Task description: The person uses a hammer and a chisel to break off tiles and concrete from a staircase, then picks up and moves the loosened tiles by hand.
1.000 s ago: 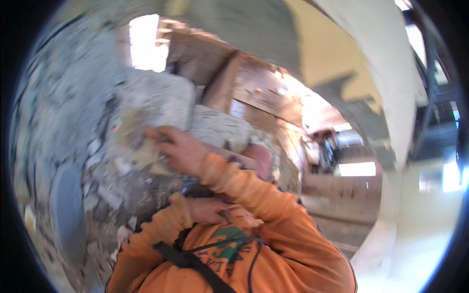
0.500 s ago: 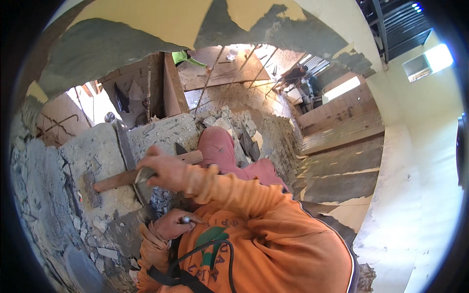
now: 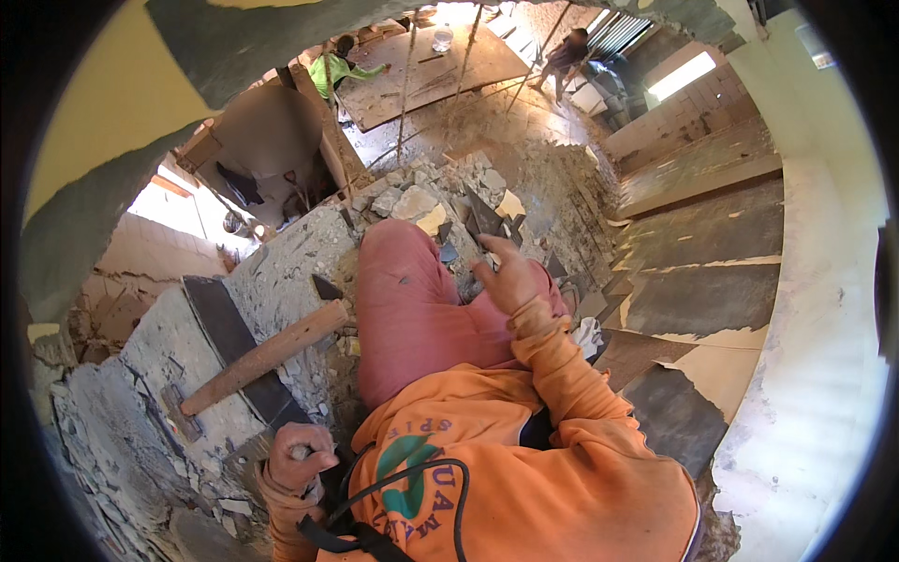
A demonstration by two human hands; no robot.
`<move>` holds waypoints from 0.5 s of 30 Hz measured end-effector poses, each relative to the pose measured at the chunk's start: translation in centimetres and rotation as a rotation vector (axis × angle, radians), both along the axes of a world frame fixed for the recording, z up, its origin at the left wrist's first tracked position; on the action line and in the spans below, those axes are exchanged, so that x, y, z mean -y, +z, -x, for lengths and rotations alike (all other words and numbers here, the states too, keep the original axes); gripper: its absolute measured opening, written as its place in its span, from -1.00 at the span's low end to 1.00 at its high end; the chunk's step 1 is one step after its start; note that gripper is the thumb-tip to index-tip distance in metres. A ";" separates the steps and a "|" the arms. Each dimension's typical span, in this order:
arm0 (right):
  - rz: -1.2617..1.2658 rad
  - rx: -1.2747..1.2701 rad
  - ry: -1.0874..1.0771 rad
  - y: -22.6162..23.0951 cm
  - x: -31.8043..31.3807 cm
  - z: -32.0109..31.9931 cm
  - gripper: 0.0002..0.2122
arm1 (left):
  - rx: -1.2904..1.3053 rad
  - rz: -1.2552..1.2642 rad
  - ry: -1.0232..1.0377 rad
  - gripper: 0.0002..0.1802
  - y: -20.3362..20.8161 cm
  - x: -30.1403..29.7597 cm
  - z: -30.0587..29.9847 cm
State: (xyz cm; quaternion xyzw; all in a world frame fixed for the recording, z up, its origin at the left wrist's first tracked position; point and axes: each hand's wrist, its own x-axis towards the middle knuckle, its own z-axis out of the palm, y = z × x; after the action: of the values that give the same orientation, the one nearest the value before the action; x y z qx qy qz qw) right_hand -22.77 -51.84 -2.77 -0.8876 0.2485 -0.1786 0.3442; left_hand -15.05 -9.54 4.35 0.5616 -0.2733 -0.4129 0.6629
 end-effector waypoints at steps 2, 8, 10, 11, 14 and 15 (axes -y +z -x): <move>-0.178 0.090 0.170 1.7 -3.5 -2.4 -0.64 | -0.027 0.026 0.111 -0.58 1.4 0.1 0.1; -0.084 0.264 0.806 6.1 -14.4 -10.4 -0.53 | -0.114 0.085 0.392 -0.59 6.0 -2.2 0.6; -0.001 0.140 1.020 6.3 -17.4 -12.4 -0.56 | -0.099 0.070 0.415 -0.62 7.7 -3.2 0.4; 0.035 0.018 1.113 6.5 -18.2 -13.1 -0.61 | -0.082 0.081 0.495 -0.63 8.6 -3.2 0.7; 0.047 -0.334 1.222 4.0 -23.0 -16.0 -0.70 | 0.093 -0.047 0.640 -0.63 11.2 -5.2 1.5; 0.042 -0.448 1.240 2.3 -25.3 -17.2 -0.70 | 0.157 -0.119 0.669 -0.63 11.5 -6.6 2.0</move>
State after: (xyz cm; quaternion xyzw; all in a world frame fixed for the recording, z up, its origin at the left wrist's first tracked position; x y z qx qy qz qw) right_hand -5.59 -26.57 -0.51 -0.8885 -0.2465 0.2370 0.3060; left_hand -17.07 -2.91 15.89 0.6877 -0.0999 -0.1435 0.7046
